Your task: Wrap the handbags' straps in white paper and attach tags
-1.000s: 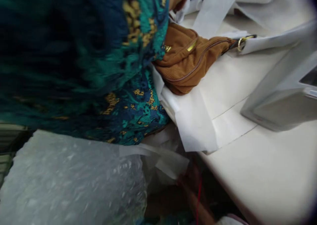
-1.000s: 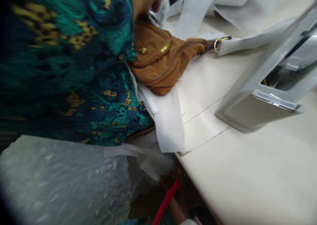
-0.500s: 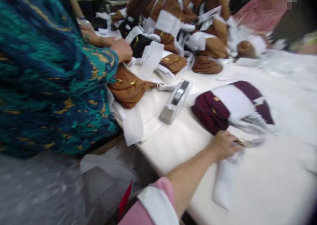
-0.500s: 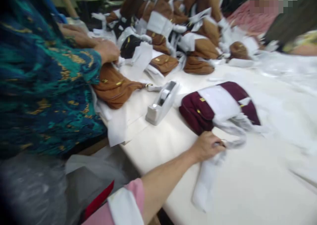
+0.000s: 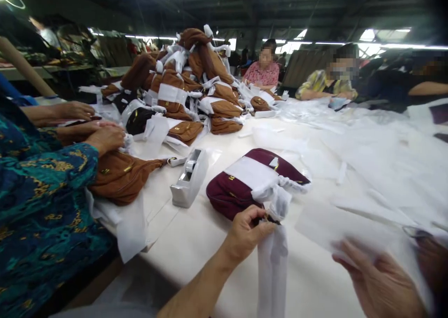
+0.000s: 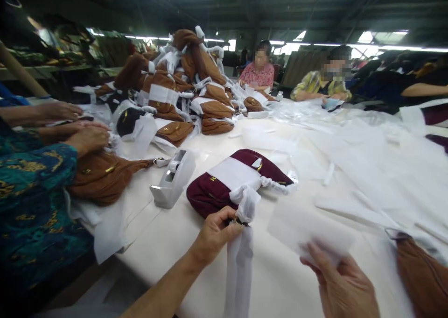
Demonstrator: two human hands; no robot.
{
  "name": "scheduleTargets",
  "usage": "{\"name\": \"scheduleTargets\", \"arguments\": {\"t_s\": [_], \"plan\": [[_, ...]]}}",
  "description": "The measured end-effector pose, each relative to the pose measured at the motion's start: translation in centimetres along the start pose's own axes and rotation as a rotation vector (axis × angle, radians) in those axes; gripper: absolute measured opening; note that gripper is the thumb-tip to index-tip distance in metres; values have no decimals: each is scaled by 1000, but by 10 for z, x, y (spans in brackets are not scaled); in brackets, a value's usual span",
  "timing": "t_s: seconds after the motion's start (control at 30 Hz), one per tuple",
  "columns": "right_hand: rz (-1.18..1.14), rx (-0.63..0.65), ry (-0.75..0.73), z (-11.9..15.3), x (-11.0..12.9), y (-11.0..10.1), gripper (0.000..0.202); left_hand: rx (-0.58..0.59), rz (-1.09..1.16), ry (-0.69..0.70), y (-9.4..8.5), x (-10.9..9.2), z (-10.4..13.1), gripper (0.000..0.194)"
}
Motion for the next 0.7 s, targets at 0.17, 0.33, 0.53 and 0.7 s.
{"name": "scheduleTargets", "arguments": {"t_s": [0.17,0.33,0.53,0.7], "plan": [[141,313,134,19,-15,68,30,34,-49,8,5,-2,14,19],[217,384,-7,35,-1,93,44,79,-136,43,8,-7,12,20],[596,345,25,7,-16,65,34,69,-156,44,6,-7,13,21],[635,617,-137,17,6,93,28,114,-203,48,11,-4,15,24]]}}
Point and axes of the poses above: each hand's wrist, its own z-axis away from the middle knuckle, its own y-axis out of the palm, x = y × z, the point moved 7 cm from there along -z, towards the middle knuckle, and after that the axes turned 8 degrees about y, right-handed, at the moved point
